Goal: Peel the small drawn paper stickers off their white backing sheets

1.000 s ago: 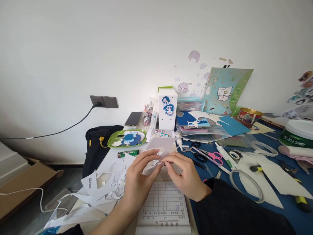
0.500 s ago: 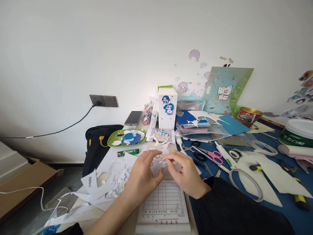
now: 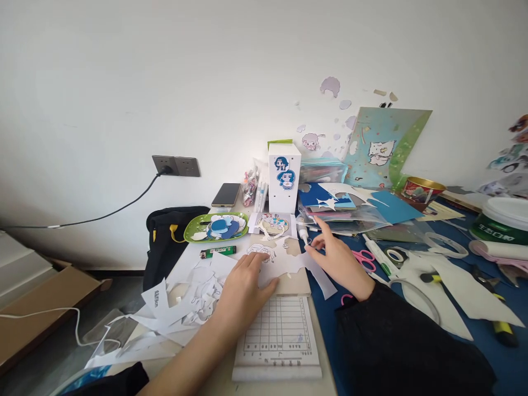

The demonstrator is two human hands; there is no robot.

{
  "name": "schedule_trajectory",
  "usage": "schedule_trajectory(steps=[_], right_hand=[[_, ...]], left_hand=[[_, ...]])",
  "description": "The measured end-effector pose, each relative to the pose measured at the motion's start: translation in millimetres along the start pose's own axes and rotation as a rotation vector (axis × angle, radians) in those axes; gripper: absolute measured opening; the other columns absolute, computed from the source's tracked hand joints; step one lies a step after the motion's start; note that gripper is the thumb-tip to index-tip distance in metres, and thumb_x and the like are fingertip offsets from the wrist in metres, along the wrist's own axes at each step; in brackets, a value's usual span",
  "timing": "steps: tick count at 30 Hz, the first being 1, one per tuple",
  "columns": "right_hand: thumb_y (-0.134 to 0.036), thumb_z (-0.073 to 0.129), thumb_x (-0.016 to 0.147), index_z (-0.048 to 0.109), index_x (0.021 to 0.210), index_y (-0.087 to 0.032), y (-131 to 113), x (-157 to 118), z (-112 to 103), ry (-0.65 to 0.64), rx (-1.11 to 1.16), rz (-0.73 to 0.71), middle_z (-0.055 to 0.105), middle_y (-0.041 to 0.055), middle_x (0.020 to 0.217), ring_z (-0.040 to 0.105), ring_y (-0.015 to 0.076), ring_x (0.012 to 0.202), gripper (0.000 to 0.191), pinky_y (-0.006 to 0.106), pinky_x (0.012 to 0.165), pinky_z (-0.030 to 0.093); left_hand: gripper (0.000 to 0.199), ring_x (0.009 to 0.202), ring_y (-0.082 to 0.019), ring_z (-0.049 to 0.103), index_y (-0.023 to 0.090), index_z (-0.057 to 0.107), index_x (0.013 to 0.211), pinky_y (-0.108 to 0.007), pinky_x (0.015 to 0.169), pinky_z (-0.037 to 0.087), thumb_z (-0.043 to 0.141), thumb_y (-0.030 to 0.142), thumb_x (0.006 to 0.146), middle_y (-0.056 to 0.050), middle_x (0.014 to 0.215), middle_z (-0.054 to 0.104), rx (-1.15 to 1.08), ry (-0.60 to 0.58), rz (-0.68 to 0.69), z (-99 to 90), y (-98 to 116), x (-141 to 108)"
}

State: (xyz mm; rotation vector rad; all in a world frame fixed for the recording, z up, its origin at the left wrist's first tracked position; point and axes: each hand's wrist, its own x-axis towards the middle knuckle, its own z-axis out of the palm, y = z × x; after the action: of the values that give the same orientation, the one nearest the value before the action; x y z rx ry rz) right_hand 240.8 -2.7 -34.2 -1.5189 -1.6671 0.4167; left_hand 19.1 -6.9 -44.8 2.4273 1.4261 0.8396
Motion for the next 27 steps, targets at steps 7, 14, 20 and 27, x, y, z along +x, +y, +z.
schedule_trajectory(steps=[7, 14, 20, 27], right_hand=[[-0.023, 0.058, 0.074, 0.030, 0.142, -0.018, 4.4, -3.9, 5.9, -0.133, 0.030, 0.093, 0.059, -0.0006, 0.070, 0.053, 0.0193, 0.065, 0.074, 0.031, 0.063, 0.039], [-0.025, 0.056, 0.079, 0.017, 0.144, -0.024, 1.1, 2.8, 4.9, -0.121, 0.349, 0.083, 0.054, -0.0018, 0.081, 0.054, 0.0131, 0.067, 0.076, 0.028, 0.066, 0.045], [-0.030, 0.059, 0.081, 0.017, 0.142, -0.030, -13.5, -1.8, 1.8, -0.090, 0.579, 0.065, 0.052, -0.0028, 0.084, 0.056, 0.0110, 0.071, 0.074, 0.024, 0.065, 0.046], [-0.033, 0.066, 0.079, 0.035, 0.132, -0.031, -23.4, -3.3, -6.6, 0.034, 0.898, 0.050, 0.057, -0.0003, 0.094, 0.059, 0.0127, 0.079, 0.062, 0.024, 0.066, 0.048]], left_hand=[[0.028, 0.093, -0.027, 0.062, 0.019, 0.056, 0.103, -0.041, 0.076, 0.052, 0.058, 0.023, 0.076, -0.009, 0.097, 0.064, -0.006, 0.038, -0.013, 3.8, -0.8, -2.3], [0.028, 0.093, -0.028, 0.061, 0.017, 0.056, 0.101, -0.042, 0.077, 0.052, 0.059, 0.019, 0.073, -0.009, 0.094, 0.064, -0.047, 0.056, -0.009, 2.4, 1.7, -1.2], [0.029, 0.098, -0.029, 0.058, 0.018, 0.056, 0.102, -0.046, 0.084, 0.047, 0.060, 0.018, 0.073, -0.010, 0.100, 0.063, -0.152, 0.062, -0.008, 0.9, 1.0, -0.8], [0.027, 0.094, -0.027, 0.055, 0.020, 0.061, 0.098, -0.046, 0.087, 0.043, 0.066, 0.025, 0.073, -0.008, 0.102, 0.063, -0.454, 0.090, -0.103, -13.0, 7.7, 1.8]])
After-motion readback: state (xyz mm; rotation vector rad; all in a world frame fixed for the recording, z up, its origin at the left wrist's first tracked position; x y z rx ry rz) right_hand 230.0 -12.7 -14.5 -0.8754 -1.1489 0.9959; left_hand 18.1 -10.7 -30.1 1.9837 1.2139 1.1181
